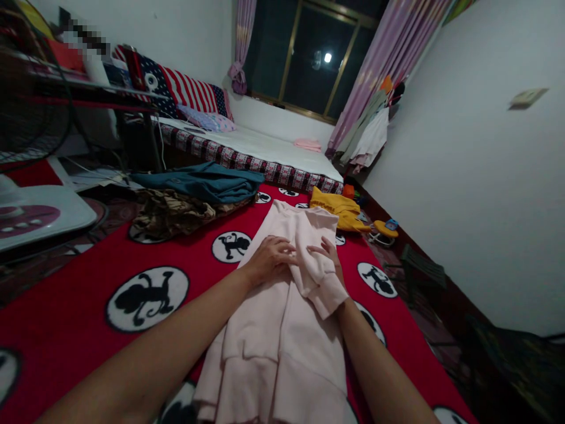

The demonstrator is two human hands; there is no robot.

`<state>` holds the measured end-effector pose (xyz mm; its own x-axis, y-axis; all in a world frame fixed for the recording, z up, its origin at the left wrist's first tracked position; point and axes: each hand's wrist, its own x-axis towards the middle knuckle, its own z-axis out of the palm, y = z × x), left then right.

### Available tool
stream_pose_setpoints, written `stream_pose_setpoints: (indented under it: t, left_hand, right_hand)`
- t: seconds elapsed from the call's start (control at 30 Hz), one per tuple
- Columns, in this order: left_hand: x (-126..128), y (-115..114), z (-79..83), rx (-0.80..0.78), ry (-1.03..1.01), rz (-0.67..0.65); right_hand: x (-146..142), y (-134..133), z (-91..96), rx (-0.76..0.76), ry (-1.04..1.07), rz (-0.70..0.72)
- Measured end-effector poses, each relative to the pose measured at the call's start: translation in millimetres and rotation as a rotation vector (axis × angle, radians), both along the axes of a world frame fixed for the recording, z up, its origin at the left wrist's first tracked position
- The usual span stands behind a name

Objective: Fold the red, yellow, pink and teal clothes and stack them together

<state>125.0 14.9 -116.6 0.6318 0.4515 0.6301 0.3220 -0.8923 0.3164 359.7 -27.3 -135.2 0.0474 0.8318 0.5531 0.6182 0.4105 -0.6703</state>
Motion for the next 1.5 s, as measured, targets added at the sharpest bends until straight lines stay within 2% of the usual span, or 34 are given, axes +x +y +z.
stream_pose_setpoints:
  t: [0.1,0.17,0.23,0.3,0.37,0.43,0.47,0.53,0.6,0.63,0.7,0.77,0.83,0.93,1.0,1.13,1.27,1.37,1.5]
  left_hand:
    - [-5.7,1.2,14.4,-0.136,-0.279,-0.031]
    - [-14.4,2.1,28.8,-0.321,-0.470,-0.035]
    - [-26.2,3.4,44.9,-0.536,-0.585,-0.053]
    - [-38.3,4.7,60.3,-0.751,-0.584,-0.149]
    - [-46.4,5.3,72.6,-0.930,-0.477,-0.264]
    - [-46.6,4.5,78.7,-1.024,-0.346,-0.292]
    - [-43.4,3.6,78.7,-1.021,-0.296,-0.265]
    - [-31.4,0.9,71.7,-0.905,-0.214,-0.169]
    - [-16.2,-2.4,55.7,-0.685,-0.125,-0.050]
    - [-9.1,-3.9,45.3,-0.569,-0.089,0.027]
    - [1.9,-6.3,23.2,-0.402,-0.044,0.194]
    - [7.7,-7.2,3.9,-0.327,-0.023,0.329]
    - [9.3,-6.6,-8.7,-0.284,-0.012,0.406]
    - [9.0,-4.7,-15.2,-0.243,-0.035,0.442]
    - [8.8,-3.8,-14.9,-0.247,-0.074,0.433]
    - [8.5,-2.8,-14.1,-0.291,-0.165,0.403]
    - [8.8,-2.4,-12.4,-0.347,-0.244,0.386]
    - [8.7,-3.0,-6.6,-0.380,-0.325,0.426]
    - [5.1,-1.5,0.5,-0.413,-0.409,0.552]
  right_hand:
    - [-18.4,-23.0,34.1,0.094,0.040,0.007]
    - [-31.3,-40.7,54.1,0.176,0.098,0.054]
    - [-40.7,-58.7,65.6,0.165,0.126,0.125]
    - [-44.6,-74.8,67.1,0.097,0.122,0.184]
    - [-43.8,-87.1,61.9,0.012,0.131,0.234]
    - [-40.6,-94.7,56.1,-0.115,0.159,0.284]
    - [-38.8,-96.9,54.7,-0.216,0.165,0.321]
    - [-34.7,-98.4,56.5,-0.462,0.161,0.402]
    - [-28.9,-96.1,63.4,-0.681,0.171,0.473]
    - [-24.8,-93.3,67.5,-0.745,0.198,0.504]
    - [-13.3,-83.0,73.9,-0.784,0.285,0.558]
    - [2.1,-65.0,75.1,-0.747,0.376,0.534]
    - [19.3,-39.2,70.4,-0.628,0.482,0.315]
    - [43.5,8.0,58.7,-0.396,0.580,-0.155]
    - [55.8,38.4,52.8,-0.326,0.567,-0.297]
    - [71.2,83.7,49.7,-0.305,0.508,-0.314]
    - [80.0,111.3,55.6,-0.310,0.488,-0.305]
    - [82.6,128.3,65.8,-0.269,0.519,-0.296]
    - [75.0,148.8,72.8,-0.216,0.590,-0.217]
